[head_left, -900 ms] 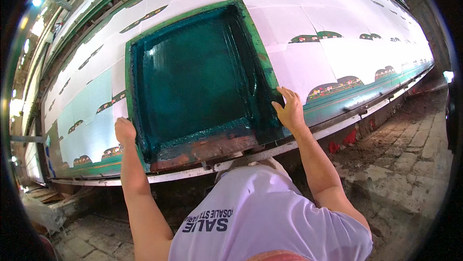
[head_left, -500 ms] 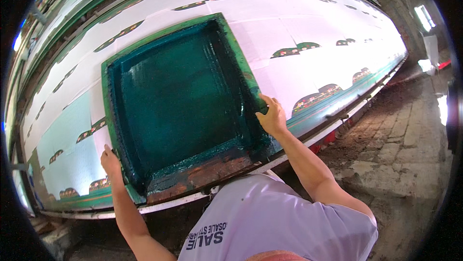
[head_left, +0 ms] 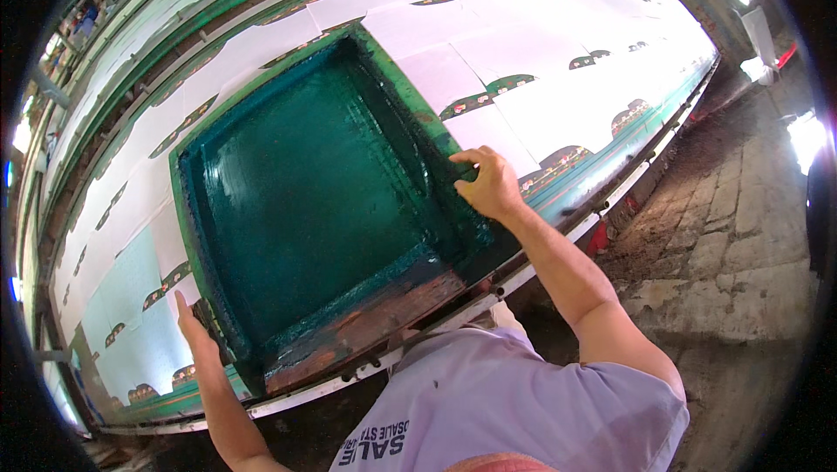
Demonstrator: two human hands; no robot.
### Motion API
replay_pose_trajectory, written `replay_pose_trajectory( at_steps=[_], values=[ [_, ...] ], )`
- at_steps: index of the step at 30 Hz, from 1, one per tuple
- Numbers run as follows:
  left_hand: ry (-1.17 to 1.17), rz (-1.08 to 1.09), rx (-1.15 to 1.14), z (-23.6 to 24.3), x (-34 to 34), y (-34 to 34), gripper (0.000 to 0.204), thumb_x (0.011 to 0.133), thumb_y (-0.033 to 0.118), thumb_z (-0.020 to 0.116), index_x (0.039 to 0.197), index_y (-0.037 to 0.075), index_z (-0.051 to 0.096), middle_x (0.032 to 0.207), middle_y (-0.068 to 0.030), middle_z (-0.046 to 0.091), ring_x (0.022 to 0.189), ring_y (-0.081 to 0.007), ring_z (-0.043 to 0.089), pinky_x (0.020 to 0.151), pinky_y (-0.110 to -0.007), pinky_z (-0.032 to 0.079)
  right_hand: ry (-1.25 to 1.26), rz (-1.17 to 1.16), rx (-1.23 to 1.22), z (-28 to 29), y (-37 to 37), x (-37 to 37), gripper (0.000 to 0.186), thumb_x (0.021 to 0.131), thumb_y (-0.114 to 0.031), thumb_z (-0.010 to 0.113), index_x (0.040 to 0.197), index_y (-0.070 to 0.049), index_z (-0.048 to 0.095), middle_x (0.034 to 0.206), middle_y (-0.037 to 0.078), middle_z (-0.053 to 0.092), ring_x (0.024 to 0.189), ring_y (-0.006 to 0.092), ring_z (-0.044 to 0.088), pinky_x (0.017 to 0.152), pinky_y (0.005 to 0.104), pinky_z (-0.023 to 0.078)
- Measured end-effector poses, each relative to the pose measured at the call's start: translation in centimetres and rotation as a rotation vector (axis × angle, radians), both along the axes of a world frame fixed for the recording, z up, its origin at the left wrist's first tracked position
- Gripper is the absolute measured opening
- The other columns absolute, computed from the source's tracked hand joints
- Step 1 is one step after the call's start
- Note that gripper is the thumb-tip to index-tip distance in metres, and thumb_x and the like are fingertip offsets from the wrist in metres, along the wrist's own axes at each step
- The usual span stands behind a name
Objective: The person repeatedly positions a green screen-printing frame over a long white surface and uses a squeegee to pull teal ink across the mesh, depositing ink onto the surface below. The person repositions the frame multiple times along the surface and repeats the squeegee strokes.
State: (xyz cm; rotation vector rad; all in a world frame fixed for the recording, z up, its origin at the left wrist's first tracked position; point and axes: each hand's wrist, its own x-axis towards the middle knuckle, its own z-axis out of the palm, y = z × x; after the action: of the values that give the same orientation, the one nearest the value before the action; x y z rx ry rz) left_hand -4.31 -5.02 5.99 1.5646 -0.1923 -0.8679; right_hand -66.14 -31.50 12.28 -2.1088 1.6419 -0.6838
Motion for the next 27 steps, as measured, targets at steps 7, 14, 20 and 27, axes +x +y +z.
replay_pose_trajectory(
  at_steps=[7,14,20,27],
  values=[
    [0.12,-0.061,-0.021,2.2,-14.9,-9.5,0.079,0.106,0.074,0.054,0.117,0.0,0.076,0.105,-0.0096,0.081,0.089,-0.0239,0.077,0.085,-0.038,0.062,-0.056,-0.094,-0.009,-0.2,-8.0,-14.1,0.041,0.078,-0.01,0.08,0.118,-0.016,0.082,0.116,0.016,0.074,0.109,0.0363,0.074,0.097,0.046,0.06],
    [0.125,-0.025,0.028,0.1,-30.1,-17.6,0.078,0.105,0.075,0.056,0.112,0.0,0.076,0.102,-0.0097,0.08,0.09,-0.0238,0.077,0.086,-0.039,0.062,-0.152,-0.235,0.055,-3.4,-15.9,-30.4,0.046,0.078,-0.004,0.079,0.122,-0.016,0.082,0.125,0.016,0.073,0.12,0.0331,0.071,0.105,0.0425,0.058],
    [0.151,0.018,-0.046,-2.9,-41.2,-21.1,0.066,0.108,0.067,0.058,0.116,0.003,0.075,0.1,-0.0068,0.078,0.087,-0.021,0.076,0.082,-0.037,0.061,-0.108,-0.245,0.013,-3.5,-20.1,-41.0,0.047,0.075,0.0,0.079,0.121,-0.009,0.082,0.114,0.013,0.079,0.106,0.0276,0.076,0.097,0.04,0.06],
    [0.033,0.14,-0.085,-1.7,-51.2,-24.6,0.053,0.109,0.057,0.064,0.102,0.005,0.075,0.089,-0.0041,0.075,0.073,-0.0181,0.071,0.07,-0.035,0.058,-0.107,-0.276,0.054,-4.5,-23.3,-49.5,0.043,0.076,-0.003,0.078,0.117,-0.012,0.083,0.119,0.013,0.078,0.112,0.0305,0.075,0.1,0.042,0.06]
  ],
)
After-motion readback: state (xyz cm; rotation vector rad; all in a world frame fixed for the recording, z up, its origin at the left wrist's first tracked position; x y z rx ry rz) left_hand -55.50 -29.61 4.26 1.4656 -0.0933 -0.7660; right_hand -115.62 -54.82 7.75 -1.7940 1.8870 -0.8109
